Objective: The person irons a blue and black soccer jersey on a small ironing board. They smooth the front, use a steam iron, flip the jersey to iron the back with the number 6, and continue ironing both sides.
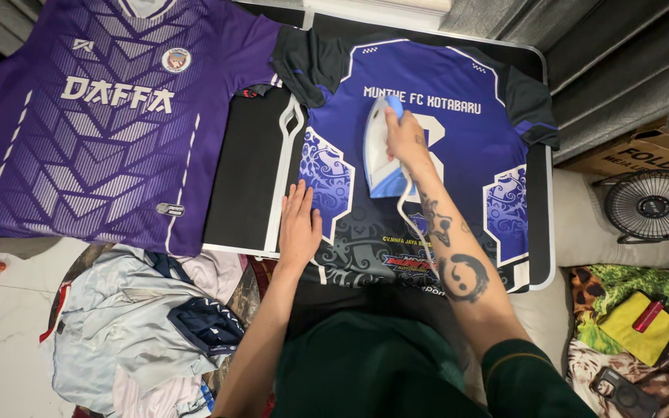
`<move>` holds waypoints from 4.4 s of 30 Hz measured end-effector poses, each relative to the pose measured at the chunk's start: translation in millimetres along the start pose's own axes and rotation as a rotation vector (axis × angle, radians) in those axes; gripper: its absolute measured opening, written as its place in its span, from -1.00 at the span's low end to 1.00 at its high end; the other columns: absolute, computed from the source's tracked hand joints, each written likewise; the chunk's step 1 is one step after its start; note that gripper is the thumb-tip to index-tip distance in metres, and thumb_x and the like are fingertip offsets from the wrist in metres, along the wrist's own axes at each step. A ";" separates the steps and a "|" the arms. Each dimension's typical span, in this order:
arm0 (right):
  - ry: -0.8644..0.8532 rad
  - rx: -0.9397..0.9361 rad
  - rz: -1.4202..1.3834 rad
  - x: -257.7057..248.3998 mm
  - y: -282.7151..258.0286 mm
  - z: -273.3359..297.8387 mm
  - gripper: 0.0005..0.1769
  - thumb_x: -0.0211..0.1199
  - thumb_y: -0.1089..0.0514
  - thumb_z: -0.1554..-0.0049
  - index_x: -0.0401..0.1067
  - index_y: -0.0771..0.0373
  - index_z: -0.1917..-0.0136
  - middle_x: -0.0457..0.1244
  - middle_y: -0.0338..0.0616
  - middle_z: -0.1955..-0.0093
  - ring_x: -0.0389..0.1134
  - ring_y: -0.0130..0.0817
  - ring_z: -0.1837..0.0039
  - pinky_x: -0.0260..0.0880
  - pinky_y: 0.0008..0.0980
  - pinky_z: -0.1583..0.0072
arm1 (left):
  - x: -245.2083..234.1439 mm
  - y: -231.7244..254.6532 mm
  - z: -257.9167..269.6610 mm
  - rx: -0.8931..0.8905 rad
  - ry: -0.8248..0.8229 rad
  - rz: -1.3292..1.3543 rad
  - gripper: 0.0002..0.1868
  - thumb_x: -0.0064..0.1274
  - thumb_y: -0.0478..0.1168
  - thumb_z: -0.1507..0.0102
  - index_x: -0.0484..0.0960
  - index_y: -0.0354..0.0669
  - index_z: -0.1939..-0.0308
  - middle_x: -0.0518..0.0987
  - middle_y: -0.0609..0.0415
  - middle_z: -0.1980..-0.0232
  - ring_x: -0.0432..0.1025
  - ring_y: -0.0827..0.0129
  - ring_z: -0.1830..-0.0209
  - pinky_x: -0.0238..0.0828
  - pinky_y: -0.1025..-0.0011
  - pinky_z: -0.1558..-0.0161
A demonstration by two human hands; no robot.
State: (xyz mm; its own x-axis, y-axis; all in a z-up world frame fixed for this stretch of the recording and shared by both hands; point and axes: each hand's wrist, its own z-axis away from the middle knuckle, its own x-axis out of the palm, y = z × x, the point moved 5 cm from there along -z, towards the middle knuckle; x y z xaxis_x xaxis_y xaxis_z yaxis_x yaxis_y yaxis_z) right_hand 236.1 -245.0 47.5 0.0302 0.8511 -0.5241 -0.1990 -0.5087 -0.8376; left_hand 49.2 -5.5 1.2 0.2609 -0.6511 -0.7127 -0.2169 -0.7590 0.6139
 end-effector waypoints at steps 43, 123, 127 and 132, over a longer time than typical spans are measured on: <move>0.130 0.316 -0.178 -162.4 86.3 121.0 -0.49 0.06 -0.20 -0.34 0.30 0.35 -0.03 0.16 -0.20 0.39 0.20 -0.45 0.44 0.25 -0.37 0.39 | -21.5 26.9 21.5 -0.044 -0.152 -0.070 -0.39 -0.03 -0.22 -0.33 0.31 -0.37 -0.45 0.11 -0.29 -0.61 -0.06 -0.25 -0.63 -0.12 -0.14 -0.51; -0.084 0.079 -0.079 -44.0 2.6 1.7 -0.43 0.03 -0.22 -0.30 0.31 0.42 -0.01 0.23 -0.16 0.42 0.28 -0.41 0.48 0.31 -0.37 0.40 | 81.6 52.2 -85.7 0.104 -0.272 -0.145 -0.42 -0.18 -0.20 -0.38 0.26 -0.37 -0.47 0.10 -0.20 -0.61 -0.08 -0.04 -0.64 -0.22 0.06 -0.55; -0.131 0.129 -0.106 -44.3 -7.6 42.4 -0.45 0.03 -0.21 -0.29 0.31 0.40 -0.04 0.21 -0.19 0.44 0.25 -0.44 0.48 0.29 -0.38 0.40 | 79.9 51.8 -85.7 0.104 -0.273 -0.147 -0.42 -0.19 -0.20 -0.39 0.25 -0.37 -0.47 0.09 -0.20 -0.61 -0.09 -0.05 -0.64 -0.22 0.06 -0.56; -0.145 0.140 -0.116 -44.5 -9.5 37.2 -0.44 0.03 -0.20 -0.30 0.34 0.42 -0.04 0.20 -0.19 0.44 0.24 -0.45 0.49 0.27 -0.39 0.41 | 79.9 53.2 -84.7 0.110 -0.274 -0.136 -0.42 -0.21 -0.19 -0.40 0.24 -0.38 -0.48 0.09 -0.20 -0.61 -0.09 -0.04 -0.64 -0.23 0.06 -0.55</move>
State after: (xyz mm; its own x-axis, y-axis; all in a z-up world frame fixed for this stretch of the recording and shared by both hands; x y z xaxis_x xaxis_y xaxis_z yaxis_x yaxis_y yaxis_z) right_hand 200.2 -273.2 84.6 -0.0780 0.9176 -0.3897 -0.3364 -0.3922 -0.8562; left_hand 138.2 -97.4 5.6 0.0353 -0.5094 -0.8598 -0.3019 -0.8256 0.4768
